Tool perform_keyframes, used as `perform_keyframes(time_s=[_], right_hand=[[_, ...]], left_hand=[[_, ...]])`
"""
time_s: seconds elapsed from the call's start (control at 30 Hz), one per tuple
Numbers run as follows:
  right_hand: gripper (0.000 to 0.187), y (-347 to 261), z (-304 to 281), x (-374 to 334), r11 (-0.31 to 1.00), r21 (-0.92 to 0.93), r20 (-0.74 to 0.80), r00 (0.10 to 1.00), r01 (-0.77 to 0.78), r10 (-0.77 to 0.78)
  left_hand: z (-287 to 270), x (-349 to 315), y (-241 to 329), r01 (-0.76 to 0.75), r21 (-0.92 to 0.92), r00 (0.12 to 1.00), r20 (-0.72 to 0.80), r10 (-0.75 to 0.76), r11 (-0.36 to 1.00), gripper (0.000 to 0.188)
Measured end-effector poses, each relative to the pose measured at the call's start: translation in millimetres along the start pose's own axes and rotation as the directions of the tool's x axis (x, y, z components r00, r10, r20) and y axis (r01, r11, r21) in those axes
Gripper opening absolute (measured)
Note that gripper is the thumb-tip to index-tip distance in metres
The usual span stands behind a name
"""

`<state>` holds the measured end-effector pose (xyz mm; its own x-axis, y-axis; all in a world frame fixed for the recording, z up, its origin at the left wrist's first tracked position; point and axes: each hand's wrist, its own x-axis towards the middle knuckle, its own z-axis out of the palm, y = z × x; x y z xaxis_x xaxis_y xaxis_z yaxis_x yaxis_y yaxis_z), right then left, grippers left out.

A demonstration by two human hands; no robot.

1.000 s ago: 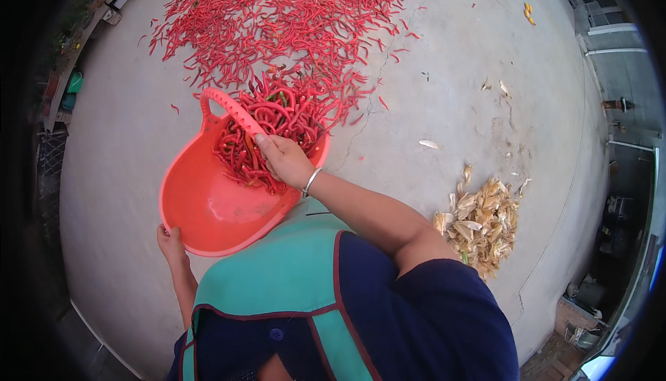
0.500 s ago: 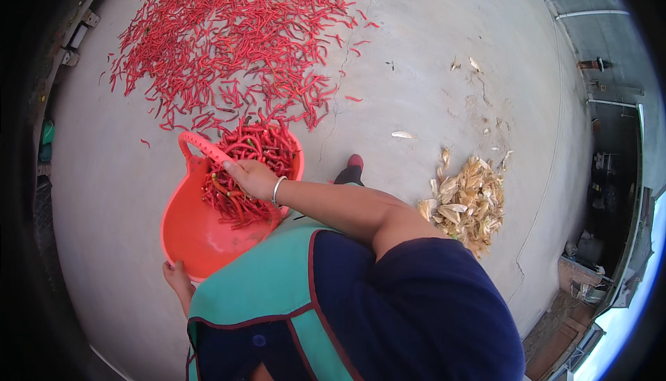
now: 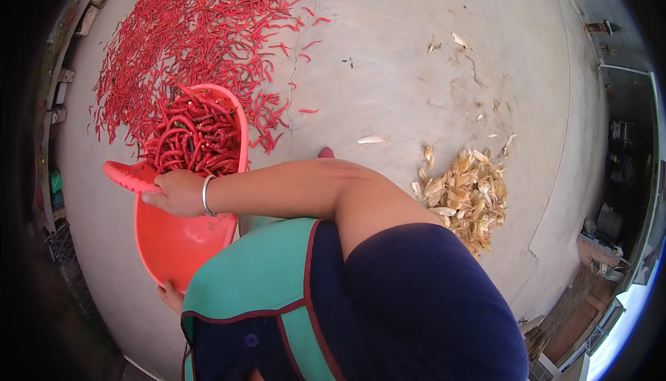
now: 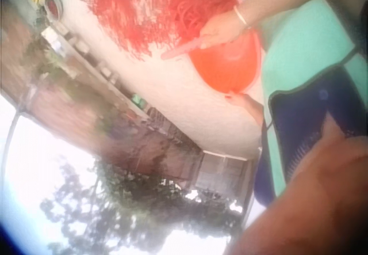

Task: The person removes stems from red chilies by hand and places them into a red basket. They then carry the basket and pour the chilies onto a larger pile on the ground before moving a broom and dustpan into a storage area and handling a large sack.

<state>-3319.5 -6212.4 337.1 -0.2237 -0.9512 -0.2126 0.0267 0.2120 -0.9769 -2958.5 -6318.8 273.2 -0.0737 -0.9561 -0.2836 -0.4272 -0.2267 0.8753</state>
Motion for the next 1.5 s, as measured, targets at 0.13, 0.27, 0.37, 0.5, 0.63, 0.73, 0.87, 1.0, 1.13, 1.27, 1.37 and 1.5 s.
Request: perform_keyframes(time_s=[0.13,0.27,0.37,0.5,0.63,0.73,0.87,1.0,1.13,1.27,1.37,1.5], right_hand=[[0.046,6,-87,-13,1.000,0.003,0.035,0.999,-0.008,0.008],[0.047,35,-170,-8,0.999,-0.002,0.002,0.999,-0.043,0.043],[0.050,47,-233,-8,0.993,0.009,0.008,0.993,-0.115,0.115],[0.050,47,-315,1,0.985,0.071,-0.037,0.986,-0.159,0.162],[0.050,27,-363,11,0.989,0.055,-0.003,0.990,-0.140,0.140],[0.051,21,-390,19,0.991,0.036,-0.015,0.991,-0.130,0.131],[0.051,26,-401,25,0.986,-0.012,0.019,0.986,-0.167,0.167],[0.051,36,-402,25,0.982,-0.033,0.061,0.981,-0.185,0.187],[0.050,69,-426,28,0.967,0.047,0.022,0.968,-0.250,0.249],[0.048,44,-439,-4,0.985,0.073,0.064,0.986,-0.159,0.154],[0.043,68,-443,7,0.973,0.002,0.107,0.967,-0.232,0.230],[0.045,58,-461,8,0.971,-0.143,0.182,0.959,-0.193,0.218]], left_hand=[[80,-26,21,-0.026,-0.025,1.000,0.005,0.026,0.999,0.026],[163,-25,21,-0.010,-0.004,1.000,0.007,0.010,1.000,0.024],[213,-10,5,0.040,0.071,0.999,0.024,-0.042,0.997,0.024],[297,8,86,0.111,0.263,0.972,0.174,-0.161,0.958,0.046],[329,7,118,0.106,0.391,0.983,0.100,-0.157,0.914,0.052],[365,-5,139,0.108,0.304,0.979,0.135,-0.155,0.947,0.056],[406,-52,177,0.198,0.223,0.968,0.110,-0.226,0.954,0.057],[359,-51,108,0.273,0.226,0.956,0.041,-0.290,0.935,0.053],[391,-75,121,0.289,0.139,0.957,-0.071,-0.282,0.947,0.044],[409,-112,163,0.302,0.029,0.948,-0.110,-0.298,0.953,0.041],[407,-144,133,0.341,-0.012,0.932,-0.126,-0.339,0.940,0.040],[439,-175,103,0.352,-0.131,0.914,-0.164,-0.370,0.927,0.038]])
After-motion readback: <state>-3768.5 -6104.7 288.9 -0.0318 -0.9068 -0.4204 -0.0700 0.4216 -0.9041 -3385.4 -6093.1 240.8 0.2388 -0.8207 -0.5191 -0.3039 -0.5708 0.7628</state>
